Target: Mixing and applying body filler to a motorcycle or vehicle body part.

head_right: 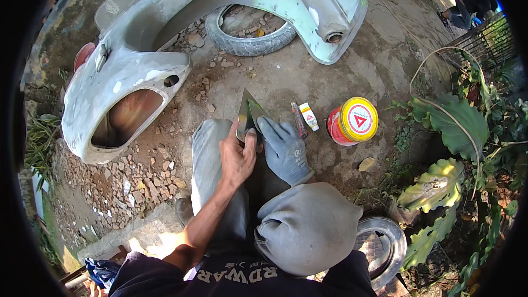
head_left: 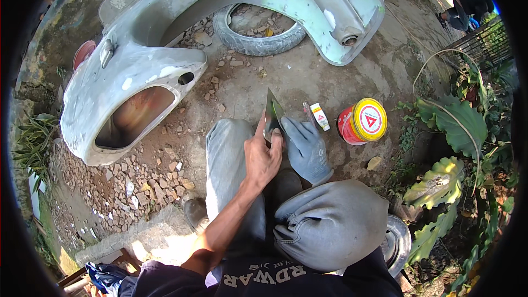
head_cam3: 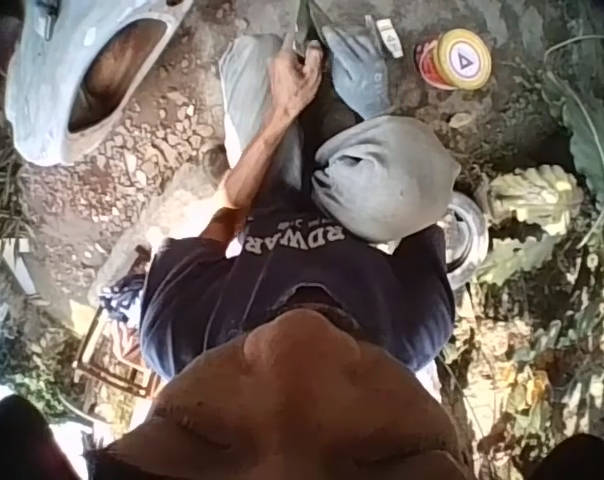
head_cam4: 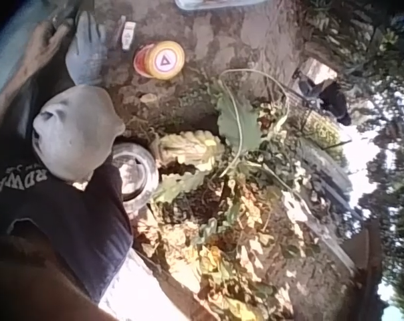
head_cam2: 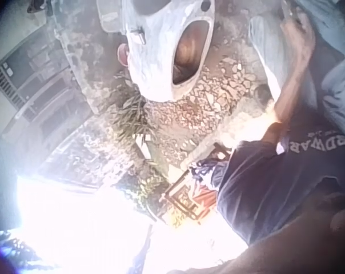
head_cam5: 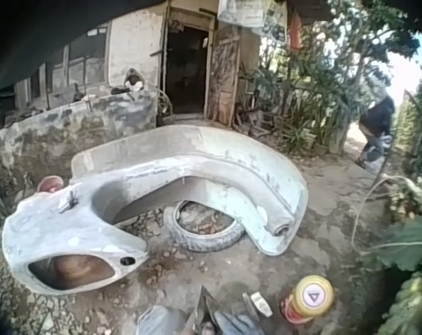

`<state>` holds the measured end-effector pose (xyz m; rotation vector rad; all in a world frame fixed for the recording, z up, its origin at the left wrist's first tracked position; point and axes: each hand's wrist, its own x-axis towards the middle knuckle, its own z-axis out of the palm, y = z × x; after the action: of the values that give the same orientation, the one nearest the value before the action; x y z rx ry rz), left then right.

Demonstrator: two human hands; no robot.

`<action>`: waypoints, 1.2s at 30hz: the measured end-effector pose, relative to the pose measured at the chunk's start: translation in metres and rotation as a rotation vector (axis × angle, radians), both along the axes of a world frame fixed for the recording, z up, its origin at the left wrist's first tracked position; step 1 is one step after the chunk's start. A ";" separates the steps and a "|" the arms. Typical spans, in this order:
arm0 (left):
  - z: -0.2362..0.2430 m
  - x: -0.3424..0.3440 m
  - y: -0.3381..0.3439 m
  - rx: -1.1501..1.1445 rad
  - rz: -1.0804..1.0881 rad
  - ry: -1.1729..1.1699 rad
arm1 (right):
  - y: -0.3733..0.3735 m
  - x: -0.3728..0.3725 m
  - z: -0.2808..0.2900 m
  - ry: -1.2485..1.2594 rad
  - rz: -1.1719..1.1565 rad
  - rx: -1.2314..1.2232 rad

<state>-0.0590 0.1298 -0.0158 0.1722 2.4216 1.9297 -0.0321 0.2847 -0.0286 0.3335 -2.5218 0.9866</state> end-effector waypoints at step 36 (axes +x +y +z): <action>-0.031 -0.026 -0.041 1.220 0.020 -1.024 | 0.067 -0.022 0.013 -0.191 0.440 -0.404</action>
<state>-0.0849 0.0883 -0.0470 -0.6336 0.5124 2.3154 -0.0544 0.3516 -0.0160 0.7150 -2.3760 1.7340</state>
